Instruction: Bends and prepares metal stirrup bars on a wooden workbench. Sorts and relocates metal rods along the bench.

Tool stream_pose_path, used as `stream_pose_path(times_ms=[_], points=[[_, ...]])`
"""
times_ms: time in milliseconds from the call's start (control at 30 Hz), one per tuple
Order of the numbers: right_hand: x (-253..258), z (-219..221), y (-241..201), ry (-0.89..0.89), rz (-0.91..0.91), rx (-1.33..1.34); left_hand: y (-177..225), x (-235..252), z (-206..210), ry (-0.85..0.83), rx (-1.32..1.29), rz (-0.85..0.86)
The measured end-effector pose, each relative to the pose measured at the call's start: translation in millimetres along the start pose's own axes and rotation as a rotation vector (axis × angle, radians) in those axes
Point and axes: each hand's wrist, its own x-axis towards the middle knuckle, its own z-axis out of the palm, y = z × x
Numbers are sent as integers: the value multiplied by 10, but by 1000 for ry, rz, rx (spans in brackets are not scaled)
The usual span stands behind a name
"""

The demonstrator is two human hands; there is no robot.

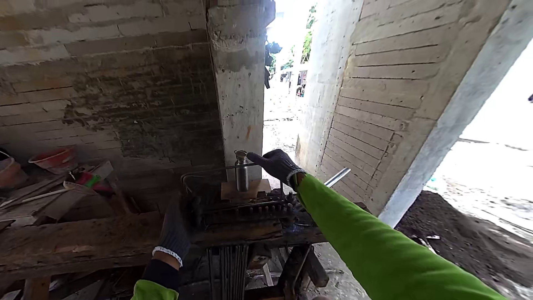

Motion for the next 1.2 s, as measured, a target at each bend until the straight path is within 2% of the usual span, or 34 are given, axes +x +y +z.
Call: stream_pose_path(times_ms=[100,167,300,433,500,600,700,833,1067,1200], points=[[105,-29,-183,-60,-19,2,-125,34,-153,293,341,123],[37,-87,-197,-53,-12,70,-157,51,-247,328,493,171],[-238,-119,126,-15,124,427,-32,-131,-52,186,518,212],[-603,92,500,31,78,691,189,-194,373,0,507,540],[-647,200,642,67,-21,644,352,-153,636,-102,402,626],[-699,167,705,73,-179,366,563,-122,1030,-227,196,623],[-653,53,618,57,-256,185,565,7,1253,-262,232,646],[-521,1,577,54,-312,151,512,42,1248,-276,378,623],[-485,-24,490,127,-356,135,644,150,1263,-316,429,645],[-473,43,645,60,-280,101,482,209,1271,-320,397,623]])
